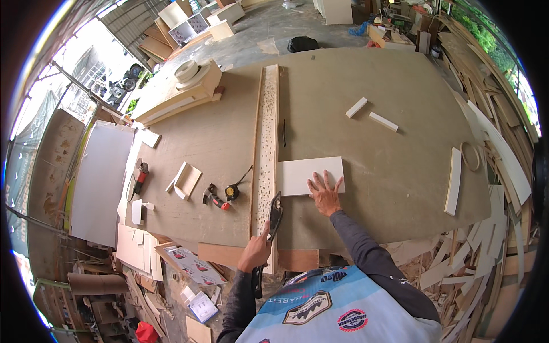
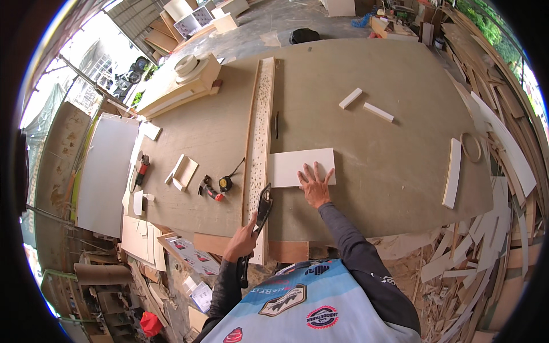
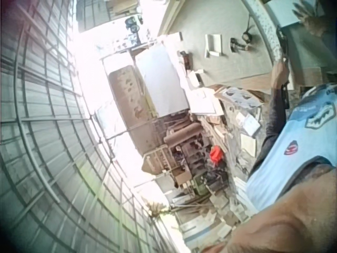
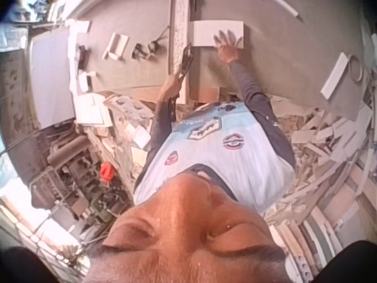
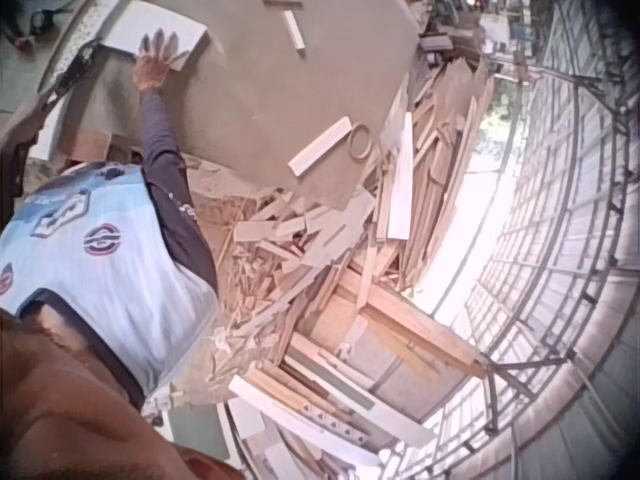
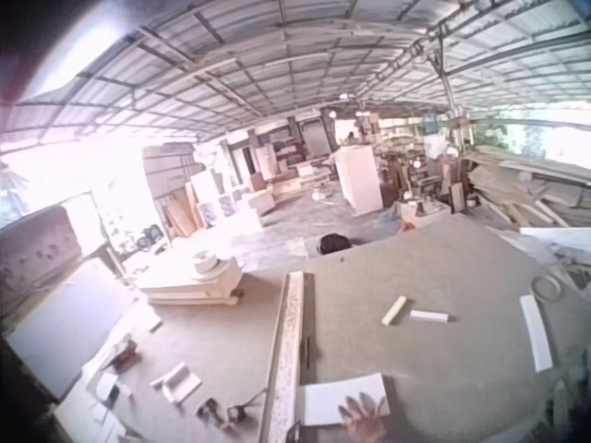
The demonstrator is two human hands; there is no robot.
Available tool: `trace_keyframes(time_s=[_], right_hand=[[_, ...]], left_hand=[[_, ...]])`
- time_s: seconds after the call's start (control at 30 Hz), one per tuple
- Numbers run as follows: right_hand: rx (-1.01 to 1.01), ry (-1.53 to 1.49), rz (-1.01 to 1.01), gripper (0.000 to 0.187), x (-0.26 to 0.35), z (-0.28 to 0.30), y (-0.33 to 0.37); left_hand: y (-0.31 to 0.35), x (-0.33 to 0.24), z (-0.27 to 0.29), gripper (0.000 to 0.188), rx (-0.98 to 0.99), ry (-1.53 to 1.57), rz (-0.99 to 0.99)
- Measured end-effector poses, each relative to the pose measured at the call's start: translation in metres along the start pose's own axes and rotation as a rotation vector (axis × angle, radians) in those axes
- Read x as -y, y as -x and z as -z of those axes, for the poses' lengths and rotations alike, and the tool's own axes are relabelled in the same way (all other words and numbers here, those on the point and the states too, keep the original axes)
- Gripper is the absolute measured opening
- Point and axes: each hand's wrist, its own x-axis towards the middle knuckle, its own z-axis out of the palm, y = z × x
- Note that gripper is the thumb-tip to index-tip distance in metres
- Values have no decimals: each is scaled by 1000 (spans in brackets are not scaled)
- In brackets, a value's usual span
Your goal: The person cuts small wooden pieces using a manual saw, applies glue to the edges of the pieces, and joins them together to form a small box. They then use a hammer to secure one side and measure the progress with a measuring tape.
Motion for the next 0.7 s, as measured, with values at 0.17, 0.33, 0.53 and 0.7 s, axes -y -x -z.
trace_keyframes(time_s=[0.17,0.33,0.53,0.7], right_hand=[[7,36,-1,53,-1,-1,-7],[43,69,-10,53,-4,0,-19],[28,50,-4,53,-8,0,-23],[8,70,-1,52,-9,-2,-30]], left_hand=[[-24,-5,8,77,27,-22,18],[-52,-4,3,85,35,-116,88],[-74,-10,3,86,29,-133,147],[-79,-11,2,85,4,-150,134]])
